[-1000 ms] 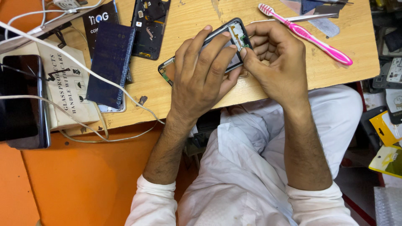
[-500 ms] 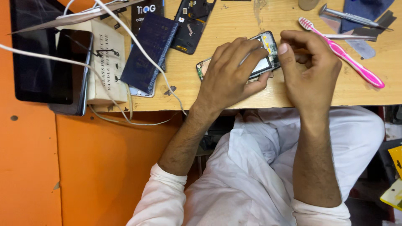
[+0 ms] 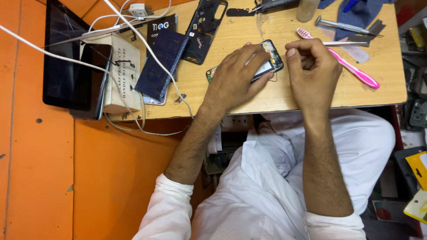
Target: The person repairs a smartphone by removing the back cover, disconnecting the battery, and using tweezers to clean and reattach a small circuit board. They apply adhesive, clean the board with a toothbrush, and reconnect the battery before closing the device.
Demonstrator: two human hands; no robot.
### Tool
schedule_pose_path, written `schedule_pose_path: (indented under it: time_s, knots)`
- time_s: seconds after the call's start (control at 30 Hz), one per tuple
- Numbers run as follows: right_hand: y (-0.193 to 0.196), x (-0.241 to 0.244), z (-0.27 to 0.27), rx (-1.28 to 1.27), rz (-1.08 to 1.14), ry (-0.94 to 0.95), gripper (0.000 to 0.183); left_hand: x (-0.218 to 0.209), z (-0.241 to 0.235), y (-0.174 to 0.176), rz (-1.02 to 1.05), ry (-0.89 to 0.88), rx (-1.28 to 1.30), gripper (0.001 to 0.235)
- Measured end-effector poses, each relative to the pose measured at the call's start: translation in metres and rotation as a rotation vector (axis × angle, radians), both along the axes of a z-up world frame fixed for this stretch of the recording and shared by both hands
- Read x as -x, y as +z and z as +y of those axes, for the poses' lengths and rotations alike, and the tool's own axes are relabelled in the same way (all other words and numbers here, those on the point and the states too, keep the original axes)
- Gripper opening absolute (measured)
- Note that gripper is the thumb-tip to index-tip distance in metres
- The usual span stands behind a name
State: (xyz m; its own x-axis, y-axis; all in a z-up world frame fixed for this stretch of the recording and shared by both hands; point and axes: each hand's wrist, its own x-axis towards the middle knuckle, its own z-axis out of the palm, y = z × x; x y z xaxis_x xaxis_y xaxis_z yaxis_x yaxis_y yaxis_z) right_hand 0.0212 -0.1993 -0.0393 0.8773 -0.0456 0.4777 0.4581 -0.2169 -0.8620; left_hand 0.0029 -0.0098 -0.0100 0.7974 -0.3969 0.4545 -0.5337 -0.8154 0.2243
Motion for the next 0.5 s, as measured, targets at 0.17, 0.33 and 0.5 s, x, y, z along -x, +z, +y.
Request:
schedule_pose_path:
  time_s: [0.17, 0.33, 0.5]
  knots:
    - [0.003, -0.001, 0.000, -0.070, 0.021, -0.014, 0.003, -0.012, 0.013, 0.016, -0.050, 0.071, -0.056, 0.033]
    - [0.005, -0.002, 0.000, -0.124, 0.025, -0.009, 0.004, -0.068, 0.040, 0.032, -0.128, 0.257, -0.147, 0.011]
    - [0.003, -0.004, 0.000, -0.220, 0.024, -0.002, 0.003, -0.111, 0.055, 0.035, -0.079, 0.153, -0.258, 0.018]
